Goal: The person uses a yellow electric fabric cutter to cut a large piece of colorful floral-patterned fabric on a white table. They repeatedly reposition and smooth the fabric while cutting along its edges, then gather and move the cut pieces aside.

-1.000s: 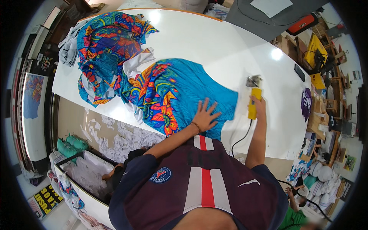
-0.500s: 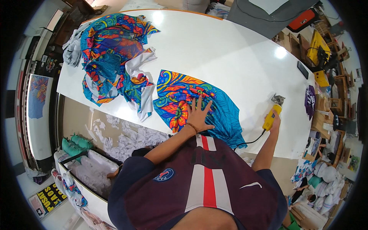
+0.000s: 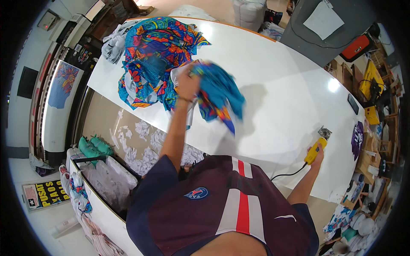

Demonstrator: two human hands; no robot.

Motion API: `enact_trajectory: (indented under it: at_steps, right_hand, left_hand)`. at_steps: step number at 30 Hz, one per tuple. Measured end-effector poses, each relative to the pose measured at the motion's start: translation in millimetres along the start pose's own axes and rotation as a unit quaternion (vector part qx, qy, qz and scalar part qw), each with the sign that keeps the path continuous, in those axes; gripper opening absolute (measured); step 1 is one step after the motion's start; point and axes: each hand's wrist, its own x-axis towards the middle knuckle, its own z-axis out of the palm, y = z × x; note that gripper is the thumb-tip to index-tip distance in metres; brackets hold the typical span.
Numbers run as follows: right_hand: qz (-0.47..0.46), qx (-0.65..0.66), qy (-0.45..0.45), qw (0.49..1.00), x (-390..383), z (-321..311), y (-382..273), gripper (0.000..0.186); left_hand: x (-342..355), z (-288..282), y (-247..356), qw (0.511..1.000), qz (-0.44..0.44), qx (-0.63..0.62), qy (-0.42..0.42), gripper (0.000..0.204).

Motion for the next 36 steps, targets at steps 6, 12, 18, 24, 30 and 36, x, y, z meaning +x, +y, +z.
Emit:
enact_trajectory:
  at_steps: [6,12,18,24,30,36]
  right_hand:
    - [0.005,0.013,-0.034,0.999,8,0,0,0.044]
    - [-0.012,-0.004,-0.015,1.0,5,4,2,0.045]
    - [0.019,-0.102,0.077,0.992,5,12,-12,0.047]
    - [-0.118,-0.343,0.184,0.914,69,-73,-25,0.054]
    - [-0.076,-0.575,0.373,0.724,43,-1,-44,0.063]
    - [-0.235,-0.316,-0.229,0.89,-68,111,-28,0.086]
  left_hand:
    - [243,-137,-18,0.956,0.041,0.22,0.189,0.052]
    - [281,-148,-96,0.917,0.057,0.323,0.229,0.073]
    - [70,-58,-158,0.965,-0.056,0.244,-0.076,0.045]
    - [-111,34,-145,0.874,-0.181,0.414,-0.179,0.071]
    - [-193,76,-80,0.961,0.024,0.044,-0.273,0.026]
    - [-186,71,85,0.819,0.016,-0.251,-0.516,0.024]
